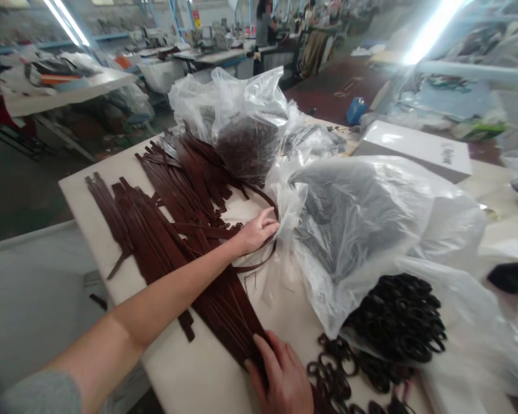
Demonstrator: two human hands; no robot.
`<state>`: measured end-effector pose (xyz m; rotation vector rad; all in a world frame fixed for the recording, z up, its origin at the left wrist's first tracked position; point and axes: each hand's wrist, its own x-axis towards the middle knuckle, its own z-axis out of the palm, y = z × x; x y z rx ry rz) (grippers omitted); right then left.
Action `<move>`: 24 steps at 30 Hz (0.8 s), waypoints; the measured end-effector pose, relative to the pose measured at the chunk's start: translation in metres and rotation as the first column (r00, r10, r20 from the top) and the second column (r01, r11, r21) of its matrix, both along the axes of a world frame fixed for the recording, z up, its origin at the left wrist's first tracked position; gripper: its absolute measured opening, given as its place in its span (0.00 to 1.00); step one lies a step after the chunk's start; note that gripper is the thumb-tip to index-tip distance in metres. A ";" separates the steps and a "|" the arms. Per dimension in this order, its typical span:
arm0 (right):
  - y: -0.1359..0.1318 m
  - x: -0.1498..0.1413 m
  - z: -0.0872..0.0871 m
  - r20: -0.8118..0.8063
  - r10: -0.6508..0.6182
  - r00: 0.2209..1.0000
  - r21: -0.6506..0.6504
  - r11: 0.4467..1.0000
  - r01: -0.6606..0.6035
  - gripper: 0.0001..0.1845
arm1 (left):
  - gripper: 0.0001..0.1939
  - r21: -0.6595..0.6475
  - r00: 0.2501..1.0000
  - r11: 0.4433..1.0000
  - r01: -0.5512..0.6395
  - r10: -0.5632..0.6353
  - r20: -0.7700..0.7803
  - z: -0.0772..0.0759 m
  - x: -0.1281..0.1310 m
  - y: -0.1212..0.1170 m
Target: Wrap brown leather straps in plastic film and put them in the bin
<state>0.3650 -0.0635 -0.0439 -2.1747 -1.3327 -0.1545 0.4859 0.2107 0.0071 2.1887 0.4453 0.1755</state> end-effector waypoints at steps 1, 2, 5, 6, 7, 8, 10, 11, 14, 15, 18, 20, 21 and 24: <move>0.000 0.000 0.001 -0.007 -0.009 1.000 -0.006 1.000 0.009 0.17 | 0.21 0.050 1.000 0.999 0.002 -0.001 -0.015 0.001 -0.011 0.014; 0.000 0.000 0.001 -0.016 -0.019 1.000 -0.011 1.000 0.019 0.17 | 0.17 0.104 0.999 0.995 -0.010 0.014 -0.033 0.002 -0.021 0.028; -0.001 -0.001 0.001 -0.042 -0.028 0.999 -0.022 0.999 0.027 0.17 | 0.14 0.256 0.993 0.965 -0.057 0.081 -0.086 -0.002 -0.041 0.063; -0.001 -0.001 0.000 -0.048 -0.026 0.999 -0.023 0.999 0.025 0.17 | 0.15 0.292 0.991 0.955 -0.057 0.091 -0.103 -0.005 -0.044 0.069; -0.001 -0.001 0.000 -0.053 -0.024 0.998 -0.023 0.999 0.023 0.17 | 0.18 0.319 0.989 0.947 -0.047 0.089 -0.118 -0.009 -0.046 0.071; -0.002 -0.001 -0.001 -0.058 -0.025 0.998 -0.023 0.999 0.023 0.17 | 0.23 0.338 0.988 0.941 -0.030 0.079 -0.133 -0.014 -0.046 0.069; -0.002 -0.001 -0.002 -0.072 -0.031 0.997 -0.020 0.999 0.030 0.17 | 0.33 0.360 0.987 0.933 0.017 0.043 -0.157 -0.021 -0.042 0.056; -0.002 -0.002 -0.002 -0.078 -0.034 0.996 -0.019 0.999 0.032 0.17 | 0.37 0.367 0.985 0.929 0.040 0.024 -0.169 -0.023 -0.039 0.048; -0.002 -0.003 0.002 -0.093 -0.038 0.995 -0.032 0.999 0.035 0.16 | 0.39 0.346 0.981 0.936 0.070 -0.001 -0.196 -0.024 -0.033 0.026; -0.002 -0.004 0.004 -0.097 -0.037 0.995 -0.038 0.999 0.033 0.16 | 0.38 0.320 0.982 0.947 0.041 0.020 -0.186 -0.021 -0.033 0.023; 0.000 -0.005 0.010 -0.112 -0.040 0.993 -0.047 0.998 0.035 0.15 | 0.34 0.200 0.987 0.975 -0.102 0.123 -0.099 -0.010 -0.048 0.030; 0.001 -0.005 0.013 -0.122 -0.045 0.991 -0.048 0.998 0.039 0.15 | 0.36 0.142 0.991 0.985 -0.096 0.108 -0.080 -0.004 -0.067 0.037; 0.001 -0.006 0.014 -0.129 -0.047 0.991 -0.051 0.998 0.041 0.14 | 0.39 0.139 0.993 0.989 -0.044 0.059 -0.100 -0.002 -0.078 0.038; 0.002 -0.005 0.015 -0.144 -0.055 0.988 -0.056 0.997 0.048 0.14 | 0.52 0.241 0.972 0.959 0.152 -0.101 -0.212 -0.002 -0.106 0.026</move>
